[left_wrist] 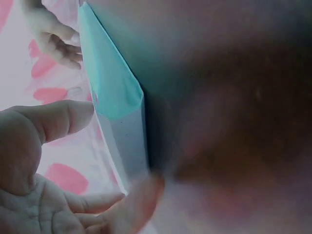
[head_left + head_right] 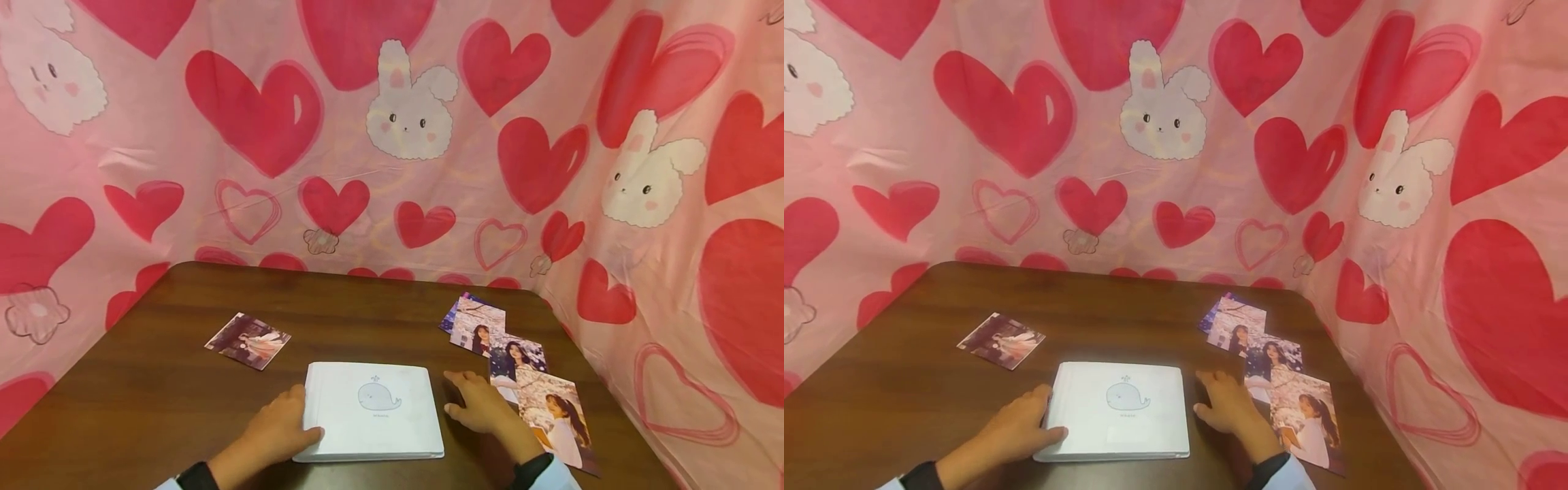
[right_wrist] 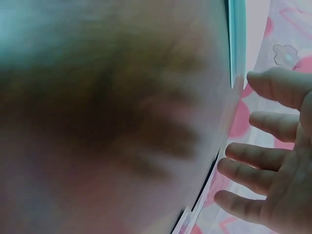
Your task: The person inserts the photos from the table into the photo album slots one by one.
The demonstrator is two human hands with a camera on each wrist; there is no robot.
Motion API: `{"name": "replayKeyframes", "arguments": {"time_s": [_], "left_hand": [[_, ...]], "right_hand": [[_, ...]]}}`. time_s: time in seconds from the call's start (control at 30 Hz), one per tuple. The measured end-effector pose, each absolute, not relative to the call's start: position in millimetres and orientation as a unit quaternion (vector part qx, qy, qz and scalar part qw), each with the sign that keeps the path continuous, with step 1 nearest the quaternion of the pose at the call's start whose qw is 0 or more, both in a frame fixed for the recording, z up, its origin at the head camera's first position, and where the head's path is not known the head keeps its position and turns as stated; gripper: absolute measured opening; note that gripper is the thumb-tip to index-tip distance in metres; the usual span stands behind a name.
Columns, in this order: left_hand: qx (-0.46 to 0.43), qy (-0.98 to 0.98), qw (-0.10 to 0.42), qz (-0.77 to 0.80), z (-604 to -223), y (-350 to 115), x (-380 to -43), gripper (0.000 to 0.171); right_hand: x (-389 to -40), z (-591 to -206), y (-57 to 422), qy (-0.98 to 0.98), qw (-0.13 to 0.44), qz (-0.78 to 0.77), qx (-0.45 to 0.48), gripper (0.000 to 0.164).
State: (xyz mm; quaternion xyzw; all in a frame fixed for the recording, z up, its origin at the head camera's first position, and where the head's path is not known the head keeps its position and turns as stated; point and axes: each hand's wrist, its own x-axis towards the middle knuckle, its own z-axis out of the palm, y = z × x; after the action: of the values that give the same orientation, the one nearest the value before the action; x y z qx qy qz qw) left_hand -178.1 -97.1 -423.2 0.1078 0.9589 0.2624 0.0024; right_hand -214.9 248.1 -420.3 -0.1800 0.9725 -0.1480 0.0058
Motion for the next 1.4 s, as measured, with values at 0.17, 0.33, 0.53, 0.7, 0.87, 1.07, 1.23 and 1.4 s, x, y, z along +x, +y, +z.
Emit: {"name": "replayKeyframes", "arguments": {"time_s": [0.17,0.33,0.53,0.7,0.87,1.07,1.23,1.4], "left_hand": [[0.217,0.955,-0.060,0.193,-419,-95,-173,0.059],[0.376,0.911,-0.082,0.147,-418,-94,-174,0.050],[0.446,0.883,-0.085,0.116,-419,-95,-173,0.048],[0.447,0.881,-0.093,0.123,-423,-96,-175,0.044],[0.449,0.880,-0.103,0.114,-424,-93,-175,0.041],[0.451,0.878,-0.137,0.086,-426,-87,-177,0.039],[0.451,0.878,-0.136,0.083,-428,-84,-177,0.040],[0.452,0.876,-0.143,0.084,-431,-83,-178,0.039]], "right_hand": [[-202,-418,253,0.959,0.071,-0.177,-0.209,0.066],[-188,-415,254,0.955,0.107,-0.175,-0.213,0.074],[-179,-415,254,0.952,0.128,-0.171,-0.221,0.077],[-178,-415,251,0.951,0.129,-0.168,-0.225,0.076],[-179,-414,250,0.952,0.126,-0.166,-0.224,0.076],[-180,-415,252,0.953,0.123,-0.163,-0.224,0.077],[-180,-416,252,0.952,0.125,-0.166,-0.223,0.077],[-180,-415,252,0.952,0.126,-0.167,-0.223,0.077]]}}
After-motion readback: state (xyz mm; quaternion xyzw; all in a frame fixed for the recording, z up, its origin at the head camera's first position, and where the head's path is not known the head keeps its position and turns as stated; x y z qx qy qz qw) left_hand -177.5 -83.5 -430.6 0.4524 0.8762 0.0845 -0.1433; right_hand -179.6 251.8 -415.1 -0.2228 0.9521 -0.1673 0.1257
